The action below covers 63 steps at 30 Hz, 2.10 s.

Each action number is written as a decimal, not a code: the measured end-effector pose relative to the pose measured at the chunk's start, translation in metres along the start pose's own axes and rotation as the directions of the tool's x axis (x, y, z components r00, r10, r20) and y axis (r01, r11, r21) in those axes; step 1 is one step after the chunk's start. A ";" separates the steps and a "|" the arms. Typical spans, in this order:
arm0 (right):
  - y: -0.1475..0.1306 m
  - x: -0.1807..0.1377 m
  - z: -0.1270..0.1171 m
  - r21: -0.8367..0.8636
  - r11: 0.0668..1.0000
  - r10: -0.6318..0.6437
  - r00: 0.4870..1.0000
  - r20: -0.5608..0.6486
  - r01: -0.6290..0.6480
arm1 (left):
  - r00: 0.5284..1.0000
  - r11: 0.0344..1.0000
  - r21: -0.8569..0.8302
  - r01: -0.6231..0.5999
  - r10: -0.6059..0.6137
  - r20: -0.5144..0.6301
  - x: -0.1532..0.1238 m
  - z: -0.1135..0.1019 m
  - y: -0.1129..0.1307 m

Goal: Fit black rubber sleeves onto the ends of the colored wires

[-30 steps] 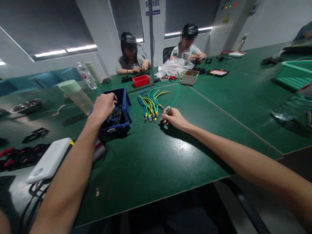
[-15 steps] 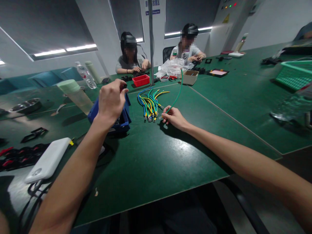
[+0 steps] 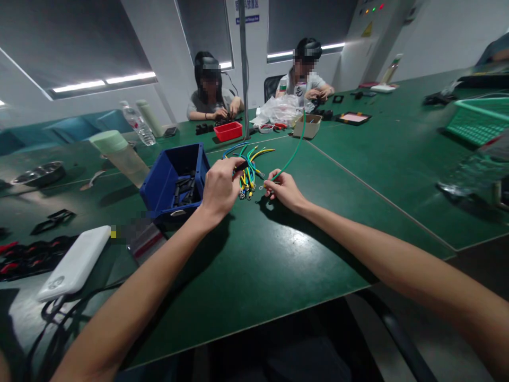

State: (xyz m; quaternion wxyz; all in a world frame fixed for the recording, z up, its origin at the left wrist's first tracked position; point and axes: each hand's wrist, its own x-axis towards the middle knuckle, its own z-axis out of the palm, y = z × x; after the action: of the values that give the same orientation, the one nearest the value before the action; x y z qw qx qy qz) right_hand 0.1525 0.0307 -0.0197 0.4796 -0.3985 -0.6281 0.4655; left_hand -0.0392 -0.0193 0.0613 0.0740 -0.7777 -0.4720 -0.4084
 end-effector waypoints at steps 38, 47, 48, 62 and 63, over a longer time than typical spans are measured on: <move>-0.005 -0.009 0.004 -0.136 0.990 0.014 0.999 -0.051 -0.021 | 0.956 0.970 -0.041 0.238 -0.226 0.187 -0.051 0.064 -0.005; 0.000 -0.005 -0.009 -0.070 0.997 0.016 0.999 -0.033 -0.018 | 0.959 0.972 -0.053 0.229 -0.216 0.185 -0.052 0.066 -0.007; 0.001 -0.005 -0.010 -0.055 0.998 0.020 0.999 -0.034 -0.022 | 0.959 0.972 -0.053 0.228 -0.215 0.185 -0.052 0.066 -0.007; 0.000 -0.006 -0.008 -0.043 0.999 0.033 0.999 0.011 -0.032 | 0.961 0.975 -0.057 0.215 -0.201 0.191 -0.051 0.066 -0.009; 0.000 -0.006 -0.008 -0.039 0.999 0.032 0.999 0.014 -0.032 | 0.961 0.975 -0.053 0.215 -0.201 0.189 -0.051 0.066 -0.008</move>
State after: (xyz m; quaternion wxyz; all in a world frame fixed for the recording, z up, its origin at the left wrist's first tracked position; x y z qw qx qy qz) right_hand 0.1619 0.0267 -0.0198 0.4595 -0.4144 -0.6342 0.4636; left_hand -0.0197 -0.0162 -0.0207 -0.0414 -0.7602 -0.5407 -0.3578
